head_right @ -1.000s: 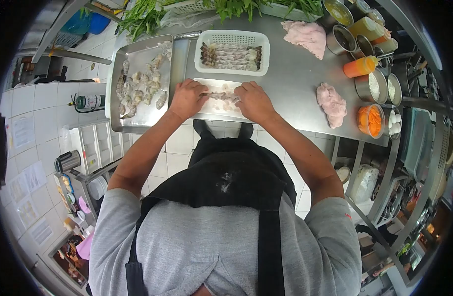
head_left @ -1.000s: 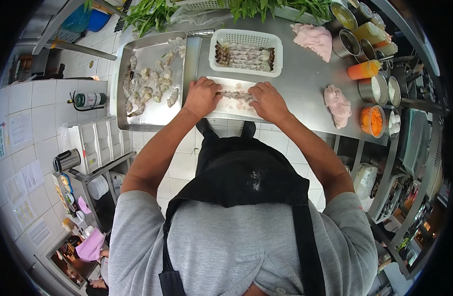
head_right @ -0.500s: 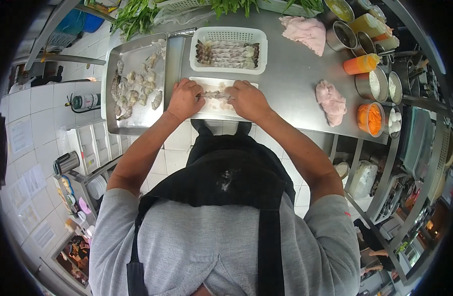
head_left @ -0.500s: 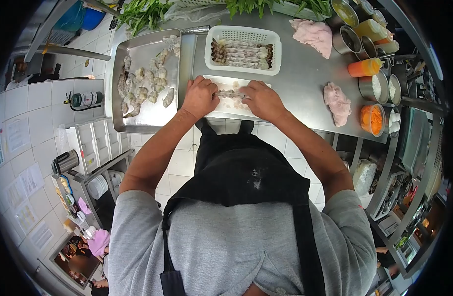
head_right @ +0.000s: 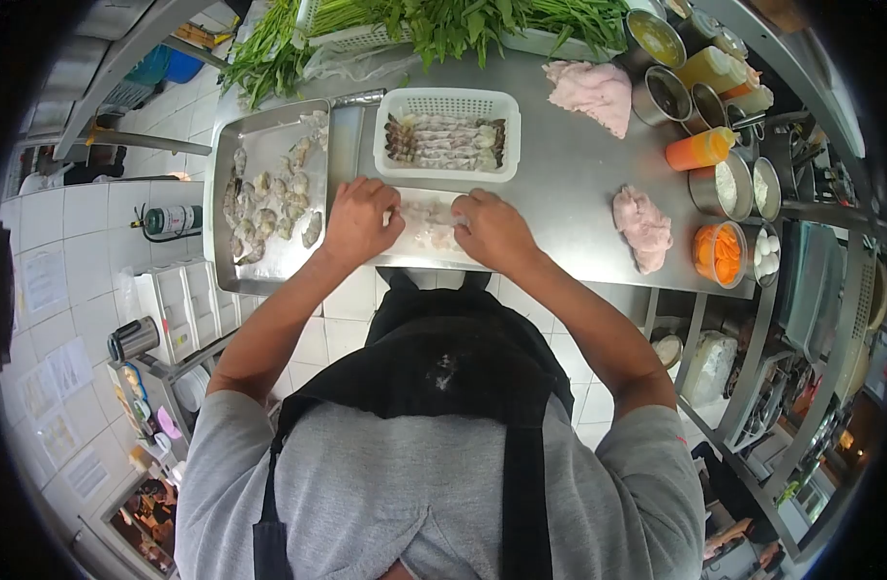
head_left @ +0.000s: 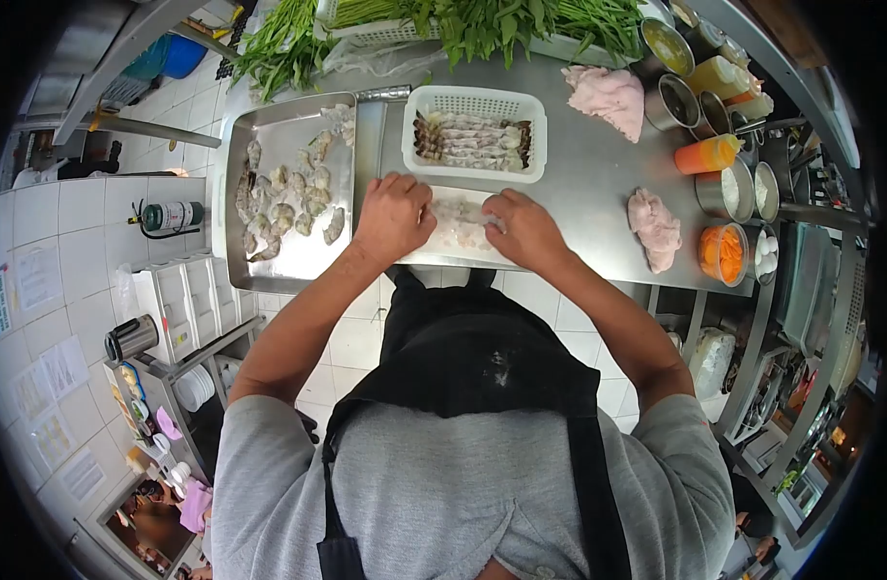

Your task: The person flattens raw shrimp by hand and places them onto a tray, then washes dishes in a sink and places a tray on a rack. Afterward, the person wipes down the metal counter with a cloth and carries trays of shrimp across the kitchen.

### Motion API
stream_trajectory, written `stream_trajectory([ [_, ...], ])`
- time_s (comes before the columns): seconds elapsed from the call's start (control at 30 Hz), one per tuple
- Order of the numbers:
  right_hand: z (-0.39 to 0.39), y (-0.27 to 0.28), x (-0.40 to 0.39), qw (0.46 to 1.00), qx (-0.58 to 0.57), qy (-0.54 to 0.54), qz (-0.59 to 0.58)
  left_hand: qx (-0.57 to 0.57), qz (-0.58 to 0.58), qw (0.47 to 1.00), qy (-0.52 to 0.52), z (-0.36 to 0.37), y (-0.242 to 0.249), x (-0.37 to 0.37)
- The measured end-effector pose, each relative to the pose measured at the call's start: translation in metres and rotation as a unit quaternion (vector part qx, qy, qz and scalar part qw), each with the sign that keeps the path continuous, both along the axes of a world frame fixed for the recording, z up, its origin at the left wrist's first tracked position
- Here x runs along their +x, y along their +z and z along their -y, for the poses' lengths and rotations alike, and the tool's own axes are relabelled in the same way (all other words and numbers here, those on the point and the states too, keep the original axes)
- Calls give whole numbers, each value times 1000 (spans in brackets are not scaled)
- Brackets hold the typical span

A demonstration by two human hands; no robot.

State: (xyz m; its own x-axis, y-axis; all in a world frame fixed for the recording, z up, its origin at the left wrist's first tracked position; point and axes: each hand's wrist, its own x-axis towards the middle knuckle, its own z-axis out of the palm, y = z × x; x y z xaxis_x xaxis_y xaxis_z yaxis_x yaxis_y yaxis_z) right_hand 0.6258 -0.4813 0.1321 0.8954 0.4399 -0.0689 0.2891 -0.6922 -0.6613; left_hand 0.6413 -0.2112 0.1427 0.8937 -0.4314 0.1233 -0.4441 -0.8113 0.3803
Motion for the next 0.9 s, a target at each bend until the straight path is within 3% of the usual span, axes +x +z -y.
stream_trajectory([
  [0.1, 1, 26, 44, 994, -38, -33, 96, -15, 77, 997, 5, 17, 17, 51],
  [0.2, 1, 13, 107, 978, -87, -36, 187, 28, 106, 994, 9, 31, 2, 110],
  [0.23, 1, 6, 123, 977, -89, -37, 193, 26, 112, 993, 9, 35, -2, 121],
  [0.33, -1, -15, 150, 963, -168, -15, 209, 182, 60, 981, 19, 45, -20, 144],
  [0.4, -3, -23, 154, 952, -212, 12, 222, 184, 47, 982, 13, 48, -27, 145],
  [0.53, 0, -36, 160, 945, -295, 16, 137, 255, -48, 966, 18, 55, -27, 145],
  [0.57, 3, -41, 162, 952, -265, 27, 152, 266, -10, 964, 18, 55, -33, 142],
  [0.67, -4, -35, 160, 948, -271, 53, 159, 183, 5, 983, 17, 41, -39, 135],
  [0.7, -4, -43, 162, 944, -284, 57, 155, 187, 3, 982, 32, 28, -24, 124],
  [0.77, -4, -31, 154, 944, -262, 75, 185, 55, 17, 997, 54, 5, 12, 103],
  [0.87, -6, 17, 132, 958, -203, 57, 194, 23, 89, 970, 225, -103, 23, 89],
  [0.9, -12, 33, 125, 971, -158, 31, 178, 25, 41, 946, 319, -134, 56, 74],
])
